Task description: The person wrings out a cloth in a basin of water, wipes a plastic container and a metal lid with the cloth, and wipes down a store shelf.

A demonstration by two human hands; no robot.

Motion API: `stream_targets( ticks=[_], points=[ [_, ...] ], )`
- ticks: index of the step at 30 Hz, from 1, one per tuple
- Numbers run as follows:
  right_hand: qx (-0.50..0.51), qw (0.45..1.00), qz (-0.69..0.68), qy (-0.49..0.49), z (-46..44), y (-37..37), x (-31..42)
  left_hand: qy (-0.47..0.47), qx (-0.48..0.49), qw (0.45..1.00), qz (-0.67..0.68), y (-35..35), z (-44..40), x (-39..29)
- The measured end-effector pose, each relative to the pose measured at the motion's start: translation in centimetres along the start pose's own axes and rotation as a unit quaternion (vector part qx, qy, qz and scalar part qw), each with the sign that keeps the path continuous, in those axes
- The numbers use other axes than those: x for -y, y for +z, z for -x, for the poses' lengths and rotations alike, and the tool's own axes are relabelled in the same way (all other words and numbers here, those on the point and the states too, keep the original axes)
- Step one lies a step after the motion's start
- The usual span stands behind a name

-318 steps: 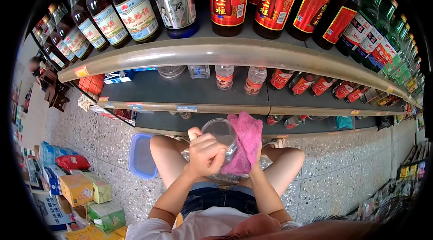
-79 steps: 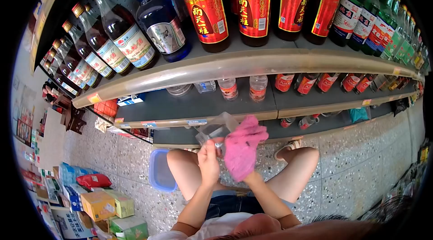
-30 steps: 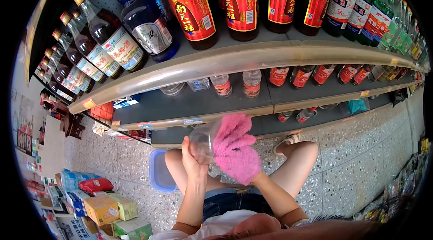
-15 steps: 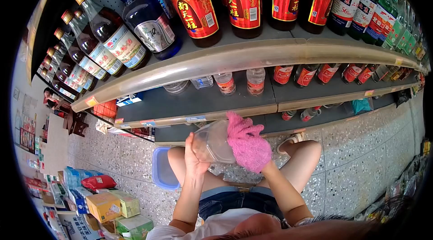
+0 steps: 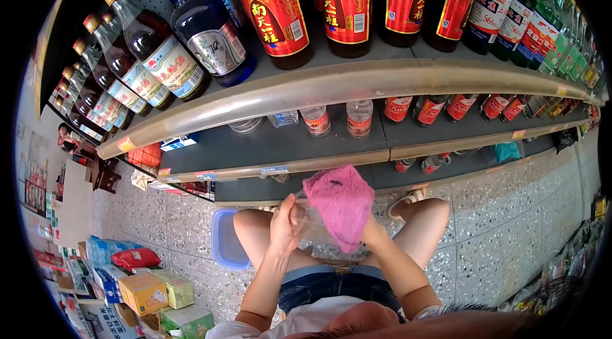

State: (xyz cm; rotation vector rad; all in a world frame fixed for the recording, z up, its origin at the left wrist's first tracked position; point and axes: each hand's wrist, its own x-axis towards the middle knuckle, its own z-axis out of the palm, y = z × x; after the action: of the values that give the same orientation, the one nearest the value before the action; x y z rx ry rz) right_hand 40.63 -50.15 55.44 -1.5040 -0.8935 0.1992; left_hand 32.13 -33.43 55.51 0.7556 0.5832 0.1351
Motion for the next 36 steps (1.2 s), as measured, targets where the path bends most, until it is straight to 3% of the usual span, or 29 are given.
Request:
stream_targets(
  ticks=[2, 3, 5, 6, 8, 11, 14, 17, 20, 22, 24, 25, 26, 31, 33, 36],
  points=[
    [0.017, 1.000, 0.010, -0.015, -1.4, -0.9, 0.1, 0.035, 0.030, 0.999, -0.016, 0.4, 0.5, 0.1],
    [-0.018, 0.997, -0.074, 0.034, -1.2, -0.7, -0.4, 0.054, 0.045, 0.997, -0.024, 0.6, 0.7, 0.1],
    [-0.088, 0.958, -0.240, 0.131, -0.5, 0.3, -2.3, 0.077, -0.018, 0.996, -0.050, 1.1, 1.1, 0.4],
    [-0.102, 0.952, -0.258, 0.128, -0.5, 0.5, -3.1, 0.088, -0.049, 0.993, -0.063, 1.2, 1.3, 0.5],
    [-0.129, 0.940, -0.292, 0.121, -0.5, 0.8, -4.5, 0.130, -0.008, 0.986, -0.106, 0.8, 1.9, 0.4],
    [-0.113, 0.899, -0.379, 0.190, 0.8, 0.7, -6.4, 0.210, 0.017, 0.956, -0.206, 0.4, 2.4, 0.4],
    [-0.063, 0.881, -0.403, 0.240, 0.3, 0.2, -5.3, 0.257, 0.052, 0.917, -0.300, 0.0, 2.8, -0.1],
    [0.082, 0.931, -0.283, 0.216, -1.4, -2.4, -0.9, 0.324, 0.156, 0.869, -0.339, -0.1, 2.3, -1.4],
    [0.032, 0.809, -0.471, 0.351, 0.0, -2.2, -1.2, 0.377, 0.227, 0.830, -0.344, 0.0, 1.4, -1.9],
    [0.150, 0.928, -0.300, 0.163, 0.1, -2.0, -2.4, 0.398, 0.275, 0.807, -0.339, 0.6, 0.8, -2.4],
    [0.168, 0.918, -0.245, 0.261, 1.8, -1.4, -3.2, 0.414, 0.340, 0.778, -0.329, 1.3, 0.3, -3.1],
    [0.163, 0.882, -0.334, 0.290, 2.4, -1.1, -3.5, 0.407, 0.355, 0.772, -0.336, 1.0, 0.1, -3.0],
    [0.154, 0.837, -0.418, 0.319, 2.9, -0.9, -3.8, 0.406, 0.376, 0.754, -0.355, 1.2, 0.2, -3.1],
    [0.193, 0.766, -0.508, 0.344, 5.2, -0.8, -7.9, 0.410, 0.485, 0.628, -0.450, 2.9, 0.5, -3.7],
    [0.202, 0.818, -0.368, 0.393, 5.1, -1.2, -7.6, 0.424, 0.509, 0.577, -0.478, 3.3, 0.7, -3.6],
    [0.132, 0.855, -0.285, 0.413, 5.1, -1.2, -7.8, 0.449, 0.509, 0.490, -0.546, 3.4, 1.4, -3.7]
  ],
)
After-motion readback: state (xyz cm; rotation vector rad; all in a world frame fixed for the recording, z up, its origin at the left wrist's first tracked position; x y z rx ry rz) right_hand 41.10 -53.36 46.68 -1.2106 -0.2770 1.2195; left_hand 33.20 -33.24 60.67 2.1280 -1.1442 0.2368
